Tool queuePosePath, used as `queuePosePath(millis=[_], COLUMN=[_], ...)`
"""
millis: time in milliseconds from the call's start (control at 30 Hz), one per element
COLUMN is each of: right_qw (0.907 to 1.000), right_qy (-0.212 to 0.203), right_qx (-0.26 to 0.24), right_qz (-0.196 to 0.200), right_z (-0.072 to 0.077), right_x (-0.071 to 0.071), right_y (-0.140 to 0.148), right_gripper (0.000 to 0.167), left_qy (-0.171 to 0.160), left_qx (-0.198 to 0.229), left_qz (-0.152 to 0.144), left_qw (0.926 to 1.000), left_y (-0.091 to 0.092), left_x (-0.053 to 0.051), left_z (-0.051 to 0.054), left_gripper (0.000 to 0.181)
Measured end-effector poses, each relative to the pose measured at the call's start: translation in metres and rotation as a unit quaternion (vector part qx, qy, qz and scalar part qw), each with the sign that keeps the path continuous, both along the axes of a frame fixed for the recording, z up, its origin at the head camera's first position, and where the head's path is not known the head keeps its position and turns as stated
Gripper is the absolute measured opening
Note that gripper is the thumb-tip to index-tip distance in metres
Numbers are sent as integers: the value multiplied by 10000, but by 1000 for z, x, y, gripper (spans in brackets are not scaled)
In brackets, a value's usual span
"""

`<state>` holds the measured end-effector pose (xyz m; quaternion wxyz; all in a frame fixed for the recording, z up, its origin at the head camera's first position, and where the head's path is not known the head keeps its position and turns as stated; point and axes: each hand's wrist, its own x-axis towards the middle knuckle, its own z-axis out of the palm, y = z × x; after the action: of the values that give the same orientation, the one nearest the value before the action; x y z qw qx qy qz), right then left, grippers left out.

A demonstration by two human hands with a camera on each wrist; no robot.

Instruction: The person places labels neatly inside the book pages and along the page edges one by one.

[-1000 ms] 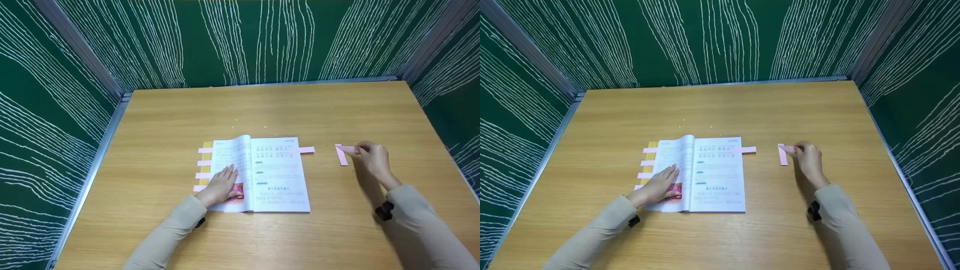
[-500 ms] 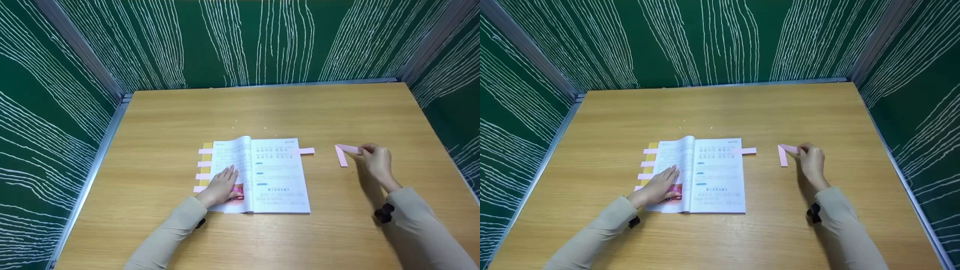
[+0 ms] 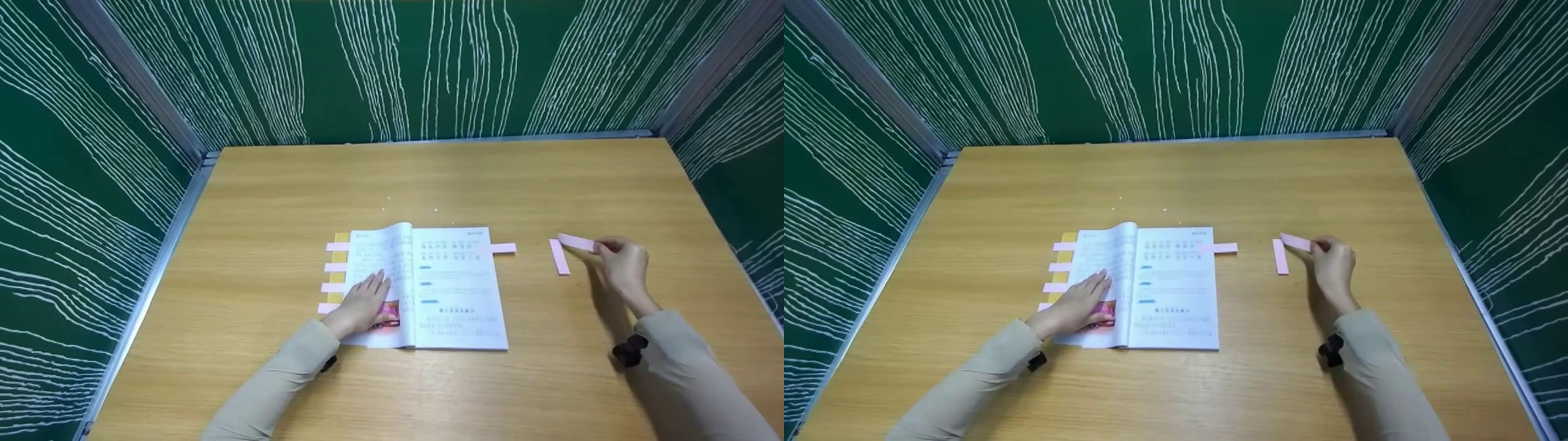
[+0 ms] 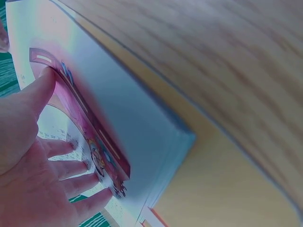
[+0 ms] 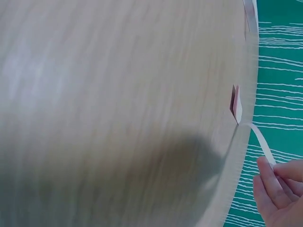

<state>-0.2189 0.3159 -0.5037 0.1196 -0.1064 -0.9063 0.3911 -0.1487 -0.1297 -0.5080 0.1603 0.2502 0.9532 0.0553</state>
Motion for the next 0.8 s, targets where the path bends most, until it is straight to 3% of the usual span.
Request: queuePosePath(millis=[200, 500, 667, 800], right_qw=[9993, 9950, 9922, 9820], right_qy=[-133, -161, -94, -81], right_qx=[-297, -979, -1240, -1887], right_qz=[-191, -55, -44, 47], right_z=[3, 2, -33, -59], right_x=[-1, -1, -17, -29], right_y=[-1, -5, 13, 26], right_gripper=[23, 26, 17, 6], left_qy=[-39, 73, 76, 63], left_qx=[3, -112, -121, -103], left_qz=[17, -6, 0, -1], left_qw=[10000, 9999, 9999, 9999], left_y=[0, 1, 1, 1], left_x=[0, 0, -1, -1], left_z=[0, -2, -4, -4], left_gripper=[73, 73, 74, 72])
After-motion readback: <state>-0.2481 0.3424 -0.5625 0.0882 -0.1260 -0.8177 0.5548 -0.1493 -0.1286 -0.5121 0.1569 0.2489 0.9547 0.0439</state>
